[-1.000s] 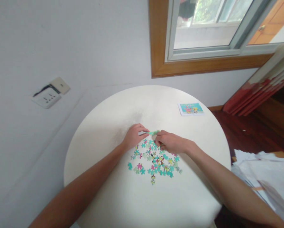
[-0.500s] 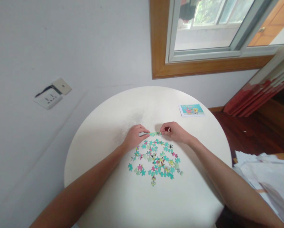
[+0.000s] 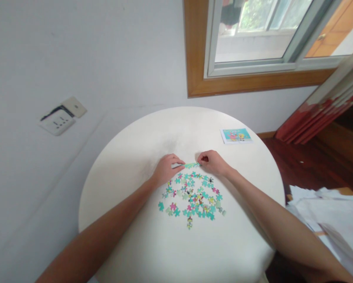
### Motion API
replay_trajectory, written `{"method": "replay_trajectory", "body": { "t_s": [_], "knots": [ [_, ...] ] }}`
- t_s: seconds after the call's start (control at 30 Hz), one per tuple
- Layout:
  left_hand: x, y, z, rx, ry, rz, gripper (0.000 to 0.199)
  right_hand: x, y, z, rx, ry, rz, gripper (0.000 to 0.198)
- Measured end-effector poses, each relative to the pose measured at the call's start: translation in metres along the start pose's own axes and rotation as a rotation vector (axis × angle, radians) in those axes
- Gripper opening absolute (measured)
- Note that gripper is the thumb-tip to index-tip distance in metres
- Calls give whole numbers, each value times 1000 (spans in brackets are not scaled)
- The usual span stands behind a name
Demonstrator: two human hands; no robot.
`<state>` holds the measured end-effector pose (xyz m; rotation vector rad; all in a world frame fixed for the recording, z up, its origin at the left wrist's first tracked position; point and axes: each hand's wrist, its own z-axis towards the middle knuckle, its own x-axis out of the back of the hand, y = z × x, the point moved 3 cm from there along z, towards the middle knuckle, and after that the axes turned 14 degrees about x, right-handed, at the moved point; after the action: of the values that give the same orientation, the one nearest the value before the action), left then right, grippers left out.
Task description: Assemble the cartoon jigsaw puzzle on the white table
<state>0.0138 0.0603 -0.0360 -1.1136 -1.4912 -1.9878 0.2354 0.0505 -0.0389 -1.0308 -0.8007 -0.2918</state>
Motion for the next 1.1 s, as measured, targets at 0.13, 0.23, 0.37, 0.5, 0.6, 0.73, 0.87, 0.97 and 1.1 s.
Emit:
{"method": "replay_trajectory", "body": {
  "t_s": [0.13, 0.23, 0.37, 0.5, 0.6, 0.73, 0.87, 0.97, 1.1],
  "knots": [
    [0, 0, 0, -2, 3, 1, 10, 2, -2, 1, -2, 0, -32, 16],
    [0, 0, 0, -2, 1, 3, 11, 2, -3, 1, 6, -7, -42, 16],
    [0, 0, 0, -5, 2, 0, 11, 0, -4, 0, 6, -7, -66, 14],
    [0, 0, -1, -3, -2, -2, 11, 5, -2, 1, 13, 34, -34, 14],
    [-1, -1, 0, -4, -6, 1, 12, 14, 2, 1, -9, 87, -8, 14],
    [-1, -2, 0, -7, -6, 1, 12, 24, 5, 0, -21, 120, -41, 13],
    [-1, -2, 0, -3, -6, -4, 11, 21, 0, -2, 28, 76, -37, 13],
    [-1, -1, 0, -3, -7, -7, 11, 16, -3, -2, 67, 43, -30, 11],
    [-1, -2, 1, -3, -3, -3, 11, 8, -3, -3, 60, -21, -52, 8]
  ]
}}
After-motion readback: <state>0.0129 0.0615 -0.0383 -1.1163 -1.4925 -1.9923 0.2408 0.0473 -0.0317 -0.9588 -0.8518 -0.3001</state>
